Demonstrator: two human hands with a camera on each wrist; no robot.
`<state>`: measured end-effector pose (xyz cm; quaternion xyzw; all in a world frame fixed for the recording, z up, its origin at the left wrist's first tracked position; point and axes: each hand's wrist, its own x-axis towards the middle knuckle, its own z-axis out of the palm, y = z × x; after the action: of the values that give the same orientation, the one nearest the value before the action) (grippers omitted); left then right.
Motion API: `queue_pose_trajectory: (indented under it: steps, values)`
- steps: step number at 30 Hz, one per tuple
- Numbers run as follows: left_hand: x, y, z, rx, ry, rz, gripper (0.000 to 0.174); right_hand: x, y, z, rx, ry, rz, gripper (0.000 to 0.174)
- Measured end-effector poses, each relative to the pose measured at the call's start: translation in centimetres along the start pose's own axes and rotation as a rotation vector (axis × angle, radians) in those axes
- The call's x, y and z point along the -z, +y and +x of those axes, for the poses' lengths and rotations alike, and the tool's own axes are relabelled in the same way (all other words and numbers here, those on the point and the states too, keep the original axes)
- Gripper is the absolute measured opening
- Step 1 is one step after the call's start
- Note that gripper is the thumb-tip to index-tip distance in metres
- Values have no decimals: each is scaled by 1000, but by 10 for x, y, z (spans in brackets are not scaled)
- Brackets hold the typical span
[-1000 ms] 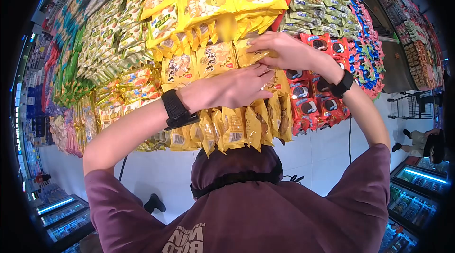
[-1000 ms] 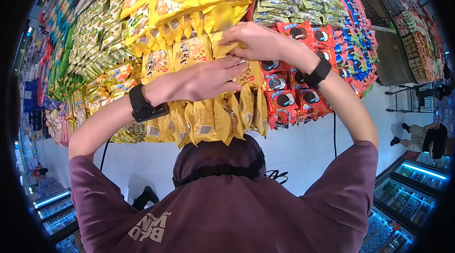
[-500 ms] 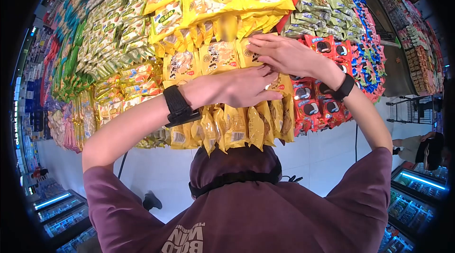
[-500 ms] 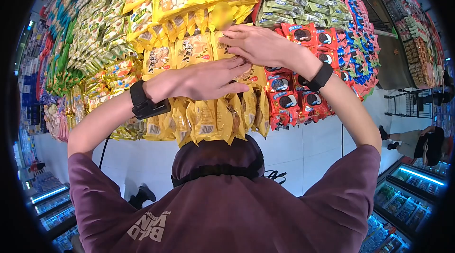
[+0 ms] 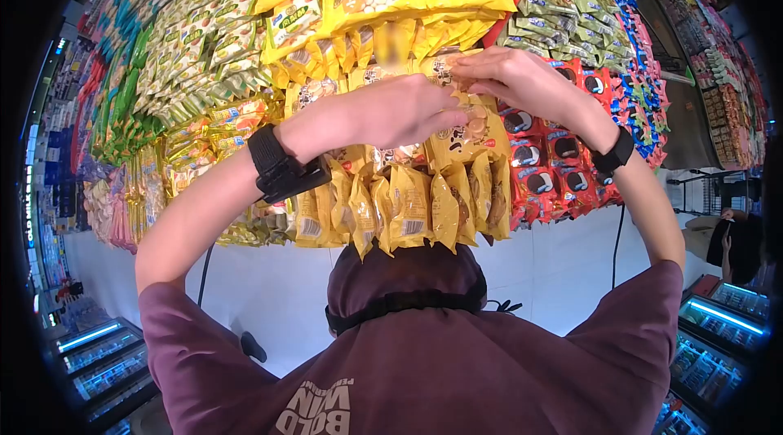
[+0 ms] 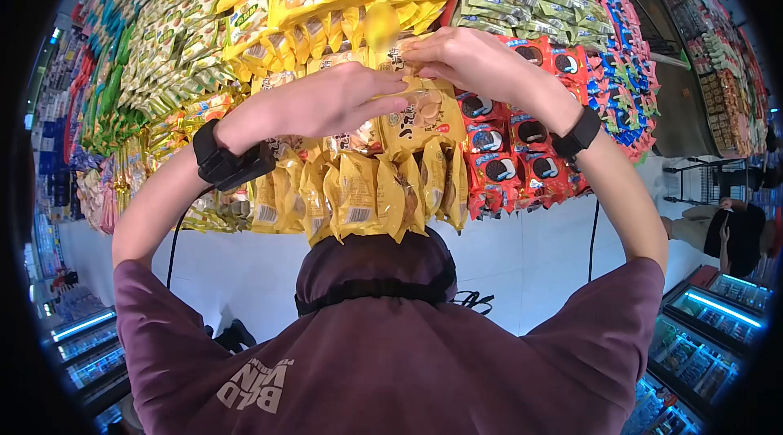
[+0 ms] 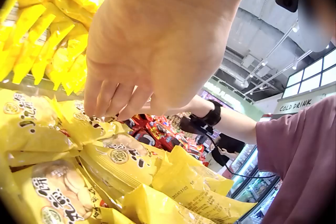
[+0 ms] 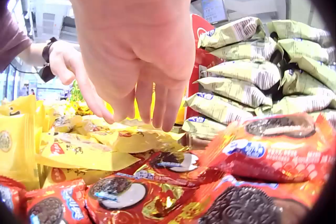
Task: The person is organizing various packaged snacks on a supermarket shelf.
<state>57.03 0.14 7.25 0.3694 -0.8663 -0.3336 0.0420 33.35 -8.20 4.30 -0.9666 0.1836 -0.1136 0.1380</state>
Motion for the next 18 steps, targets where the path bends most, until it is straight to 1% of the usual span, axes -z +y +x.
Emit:
queue_pose_trajectory:
  steps: [1, 2, 5, 6, 9, 10, 12, 13, 14, 15, 16, 17, 18]
  values:
    - [-3, -9, 0, -32, 25, 25, 46, 3, -3, 0, -54, -55, -36, 38]
    - [-5, -11, 2, -12, -30, 66, 48, 1, -4, 0, -72, -70, -64, 37]
    - [-19, -10, 6, 61, -103, 262, 50, -12, -7, 0, -25, 28, -55, 29]
    - [-20, -8, 7, 103, -161, 299, 51, -13, -8, 0, -57, 2, -79, 28]
    - [-19, 0, 7, 111, -184, 374, 48, -4, -15, 3, 12, -21, -144, 34]
    - [-16, 3, 7, 138, -215, 370, 47, -1, -19, 5, 8, -76, -177, 33]
    - [-9, 8, 5, 188, -281, 362, 44, -9, -15, 2, 133, -39, -216, 27]
    - [-8, 1, 0, 97, -202, 362, 42, -12, -14, 0, 192, -19, -237, 24]
    - [-7, -14, -8, 6, -121, 361, 40, -9, -19, 0, 104, -60, -229, 26]
    - [-2, -18, -18, -85, -43, 358, 38, -9, -20, 0, 82, -26, -214, 27]
    - [3, -22, -25, -6, -24, 319, 37, -9, -20, 0, 59, 9, -198, 29]
    - [19, -14, -32, 73, -5, 280, 36, -8, -20, 0, 35, 45, -183, 30]
    - [30, -9, -41, 151, 12, 240, 36, -3, -24, 0, 22, 19, -155, 32]
